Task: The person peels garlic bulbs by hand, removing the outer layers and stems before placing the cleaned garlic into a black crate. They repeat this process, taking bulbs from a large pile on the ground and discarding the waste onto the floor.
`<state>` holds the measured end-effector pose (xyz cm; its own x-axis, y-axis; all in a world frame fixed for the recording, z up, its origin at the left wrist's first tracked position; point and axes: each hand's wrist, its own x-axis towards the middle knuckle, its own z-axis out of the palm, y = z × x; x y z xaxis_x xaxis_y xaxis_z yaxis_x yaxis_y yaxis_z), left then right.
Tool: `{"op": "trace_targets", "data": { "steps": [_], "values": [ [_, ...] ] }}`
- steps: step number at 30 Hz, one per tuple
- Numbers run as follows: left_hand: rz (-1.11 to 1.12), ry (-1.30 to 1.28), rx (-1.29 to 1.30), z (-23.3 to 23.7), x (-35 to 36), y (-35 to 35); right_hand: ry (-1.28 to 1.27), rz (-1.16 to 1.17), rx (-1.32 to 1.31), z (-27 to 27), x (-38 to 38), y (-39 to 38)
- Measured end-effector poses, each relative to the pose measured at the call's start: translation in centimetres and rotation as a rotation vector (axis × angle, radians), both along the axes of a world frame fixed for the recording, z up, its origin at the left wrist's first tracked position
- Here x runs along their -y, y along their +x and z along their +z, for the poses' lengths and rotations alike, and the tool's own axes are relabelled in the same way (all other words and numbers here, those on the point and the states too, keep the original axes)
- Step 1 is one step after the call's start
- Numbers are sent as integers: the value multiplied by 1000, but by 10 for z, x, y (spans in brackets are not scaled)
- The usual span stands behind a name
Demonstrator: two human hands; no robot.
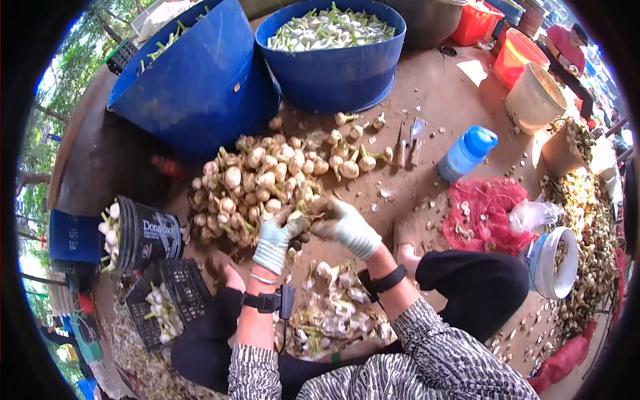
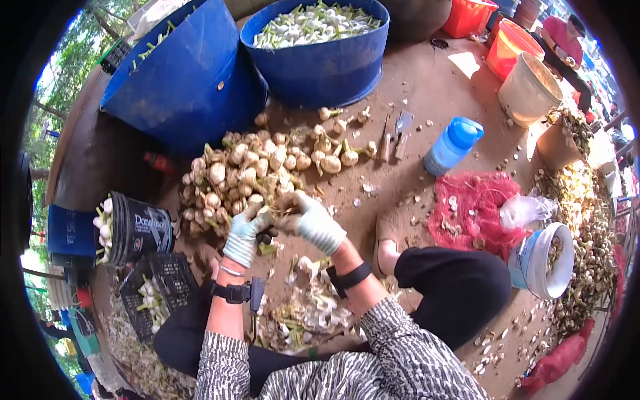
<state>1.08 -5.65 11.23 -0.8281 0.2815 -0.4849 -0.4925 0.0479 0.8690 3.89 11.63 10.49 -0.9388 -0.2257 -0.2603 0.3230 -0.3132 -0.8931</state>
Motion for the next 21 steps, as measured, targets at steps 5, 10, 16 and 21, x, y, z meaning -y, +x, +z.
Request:
{"op": "trace_targets", "data": {
  "steps": [5, 10, 16, 21],
  "values": [
    [-222, -364, -595, 12, 1, 47, 210, -114, -48, 6, 22, 18],
    [-7, -74, -348, 26, 9, 83, 161, -21, -2, 21, 28, 43],
    [-89, -242, -392, 29, 27, 110, 88, 52, -71, 9, 38, 76],
    [-4, -236, -455, 18, 34, 136, 70, 151, 56, 13, 39, 91]
  ]
}}
